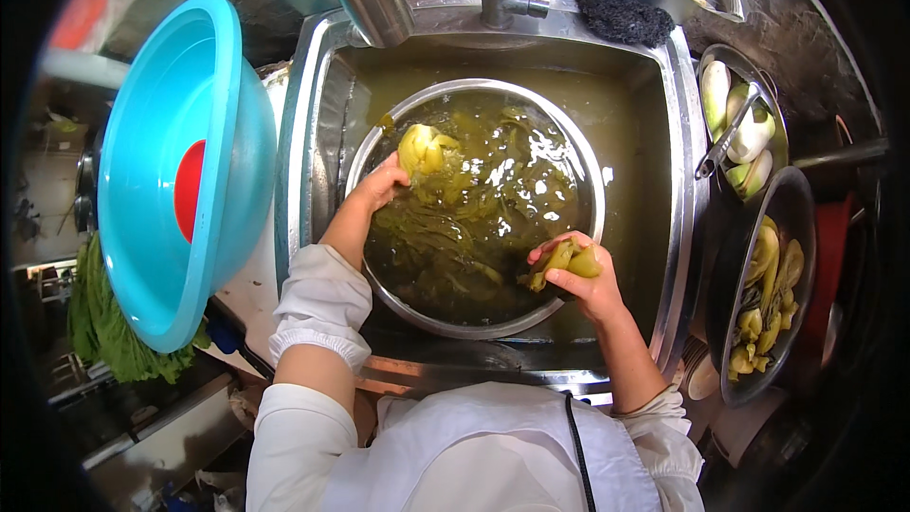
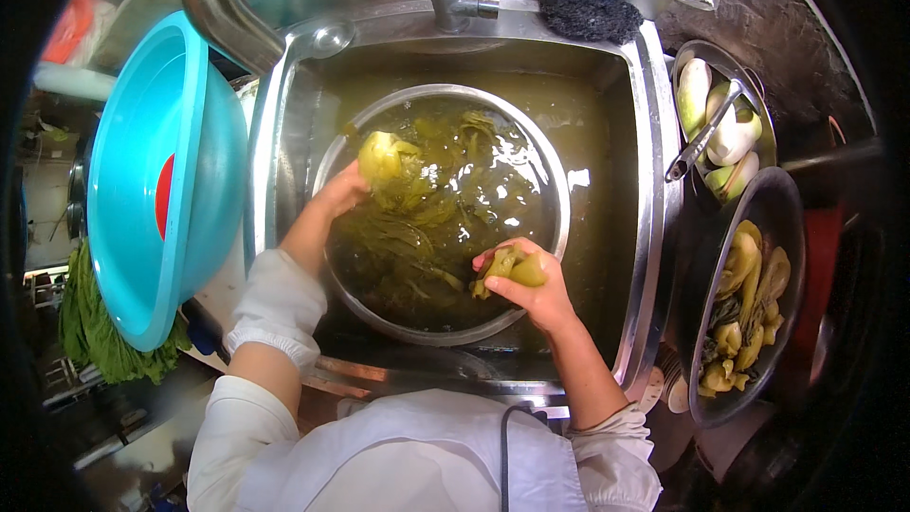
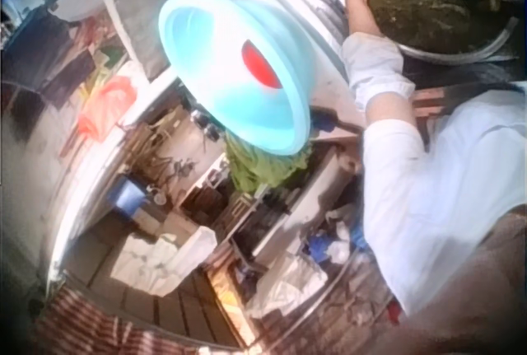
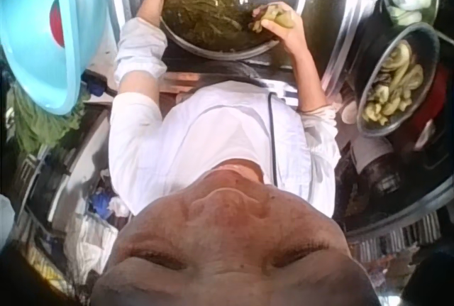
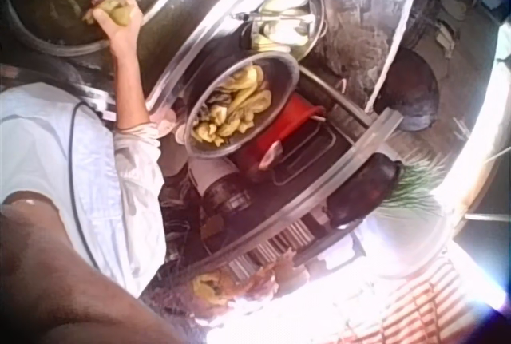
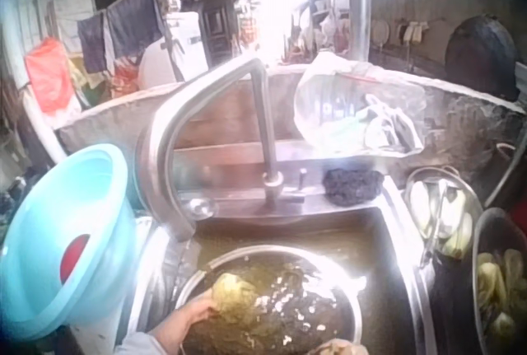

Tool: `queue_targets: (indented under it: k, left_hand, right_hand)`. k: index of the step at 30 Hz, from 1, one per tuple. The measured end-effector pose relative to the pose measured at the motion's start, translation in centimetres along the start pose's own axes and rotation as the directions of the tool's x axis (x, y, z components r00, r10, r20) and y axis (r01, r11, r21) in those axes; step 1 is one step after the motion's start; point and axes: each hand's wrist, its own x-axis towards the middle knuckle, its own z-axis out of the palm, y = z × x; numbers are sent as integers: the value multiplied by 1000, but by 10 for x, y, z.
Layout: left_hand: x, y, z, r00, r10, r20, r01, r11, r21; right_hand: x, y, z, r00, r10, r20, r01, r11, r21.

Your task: The person washes green leafy vegetables under running water in a kitchen sink. They repeatedly submerge, rub, and rinse the leaves, then transfer them to a metal bowl on the counter.

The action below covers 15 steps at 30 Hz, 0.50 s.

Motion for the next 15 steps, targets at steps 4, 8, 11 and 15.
queue_targets:
  k: [4, 8, 11, 15]
  left_hand:
    - [6, 2, 10, 992, 39, -116, -36, 999, 33]
    - [38, -15, 19, 976, -142, -162, 164, 979, 125]
    - [46, -20, 22, 964, -20, -264, 87, 966, 243]
    - [41, -25, 38, 962, -3, -274, 40, 990, 133]
  right_hand:
    - [0, 3, 3, 999, -7, 39, 7, 1000, -12]
    - [0, 2, 4, 999, -9, 43, 10, 1000, -16]
    - [-1, -1, 2, 1000, -23, 13, 22, 1000, 5]
    - [-1, -3, 0, 998, -56, -17, 56, 998, -6]
